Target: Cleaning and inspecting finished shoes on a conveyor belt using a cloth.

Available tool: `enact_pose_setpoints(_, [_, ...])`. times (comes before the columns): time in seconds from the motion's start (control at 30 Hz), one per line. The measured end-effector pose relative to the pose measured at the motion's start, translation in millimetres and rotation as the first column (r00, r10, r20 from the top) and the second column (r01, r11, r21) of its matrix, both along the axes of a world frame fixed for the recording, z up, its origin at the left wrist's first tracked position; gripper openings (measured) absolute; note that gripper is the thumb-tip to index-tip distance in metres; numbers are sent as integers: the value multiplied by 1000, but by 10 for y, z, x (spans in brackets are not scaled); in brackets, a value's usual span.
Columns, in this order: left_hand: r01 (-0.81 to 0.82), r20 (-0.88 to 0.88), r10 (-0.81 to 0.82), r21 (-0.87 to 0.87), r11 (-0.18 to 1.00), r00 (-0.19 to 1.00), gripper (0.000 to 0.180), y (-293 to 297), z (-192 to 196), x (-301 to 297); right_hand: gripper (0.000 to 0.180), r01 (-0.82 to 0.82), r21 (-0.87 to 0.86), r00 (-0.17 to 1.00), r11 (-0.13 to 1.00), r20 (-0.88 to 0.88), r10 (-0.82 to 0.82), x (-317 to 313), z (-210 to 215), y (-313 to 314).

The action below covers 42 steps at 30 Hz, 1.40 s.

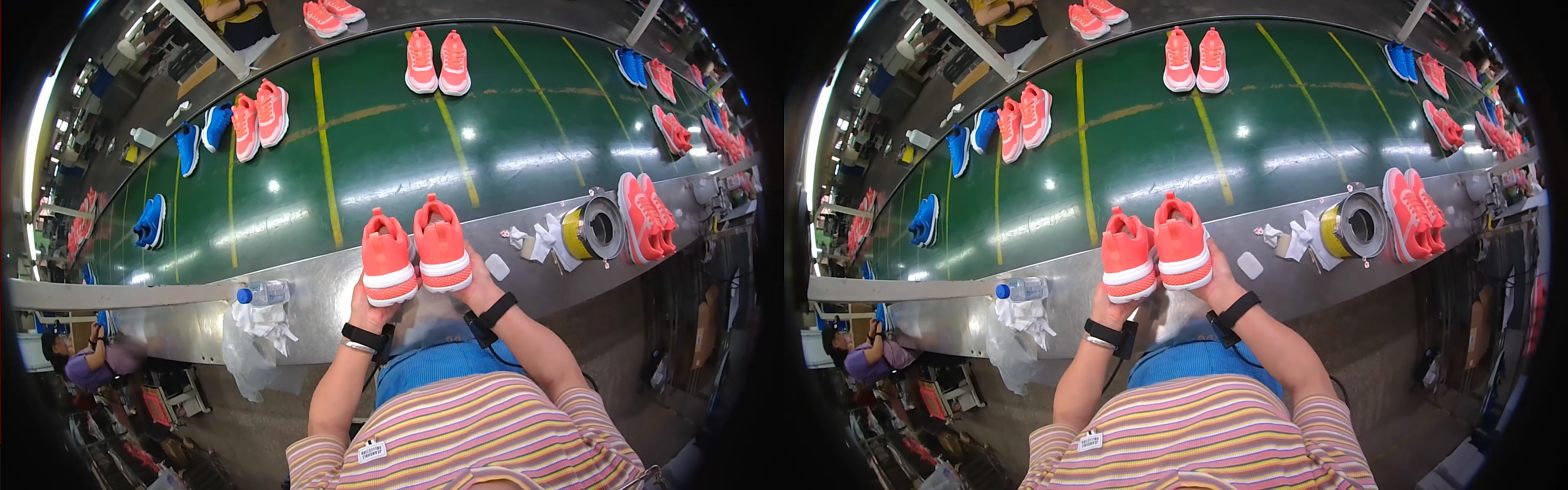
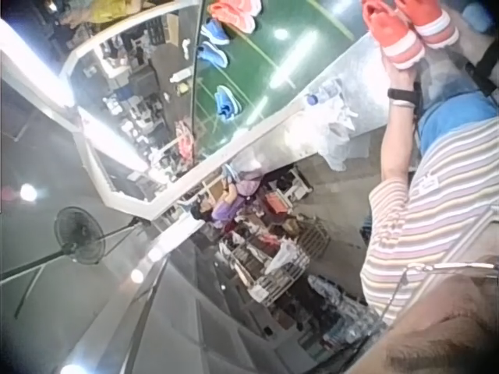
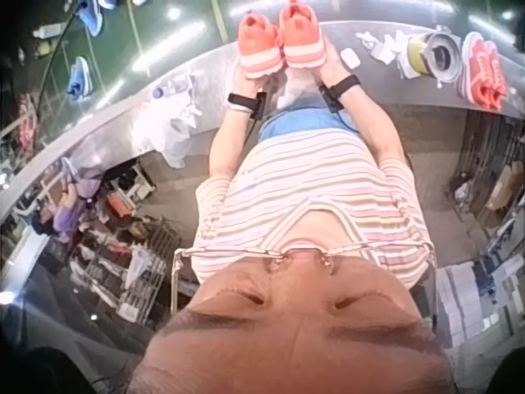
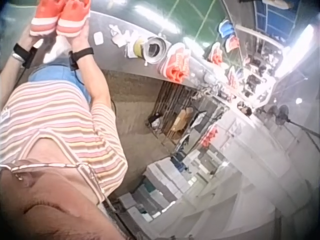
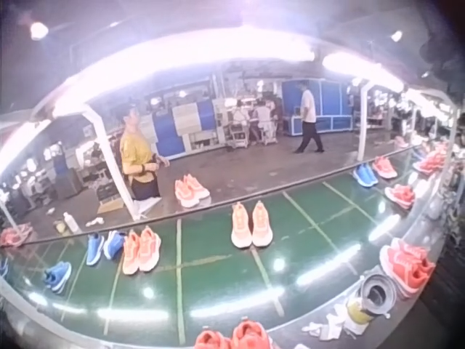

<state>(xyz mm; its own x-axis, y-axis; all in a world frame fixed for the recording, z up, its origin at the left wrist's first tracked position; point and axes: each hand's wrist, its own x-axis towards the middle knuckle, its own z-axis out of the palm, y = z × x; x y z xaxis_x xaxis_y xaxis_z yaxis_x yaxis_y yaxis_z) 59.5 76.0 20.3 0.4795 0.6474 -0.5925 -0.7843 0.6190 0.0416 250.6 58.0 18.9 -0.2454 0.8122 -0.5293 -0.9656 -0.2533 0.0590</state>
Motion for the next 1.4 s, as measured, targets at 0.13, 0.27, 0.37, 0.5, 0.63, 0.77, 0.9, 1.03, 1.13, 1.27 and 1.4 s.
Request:
enact_pose_setpoints(0.13, [23,85,-21,-24,999,996,42,59,98,63,42,41,-63,996,997,-80,-46,12,56,-1])
enact_pose_setpoints(0.27, [50,-34,-46,128,990,998,41,-31,20,45,42,68,24,985,997,-163,-63,80,-21,-12])
enact_pose_setpoints(0.37, [107,-105,-92,150,983,990,41,-213,-95,-103,32,5,70,985,998,-173,7,66,-143,-62])
enact_pose_setpoints(0.5, [205,-473,-110,153,967,874,34,-471,-666,-571,42,-76,61,995,995,-54,79,95,-66,-140])
enact_pose_setpoints(0.63, [327,-918,326,386,862,225,30,-462,-646,-803,47,-125,191,986,974,-83,143,231,-276,-164])
enact_pose_setpoints(0.77, [940,-776,625,268,212,80,46,-225,785,72,48,-179,251,979,951,-51,198,308,-405,-114])
enact_pose_setpoints(0.9, [987,-665,746,-112,-119,15,51,-136,850,747,46,-284,238,956,929,146,254,346,-501,-52])
enact_pose_setpoints(1.03, [968,-674,739,-174,-179,16,39,-138,447,898,29,-151,-70,-250,986,968,31,720,-899,-246])
enact_pose_setpoints(1.13, [972,-663,731,-236,2,-162,35,-210,-42,952,25,38,47,-668,998,744,-10,1296,-867,-376])
enact_pose_setpoints(1.27, [923,-610,774,-374,-91,-171,31,-190,-201,1160,19,10,-18,-738,1000,674,20,1595,-1030,-398])
enact_pose_setpoints(1.4, [893,-832,429,-435,-111,-352,39,-29,-102,1302,18,-11,-13,-762,1000,648,0,1620,-1023,-369])
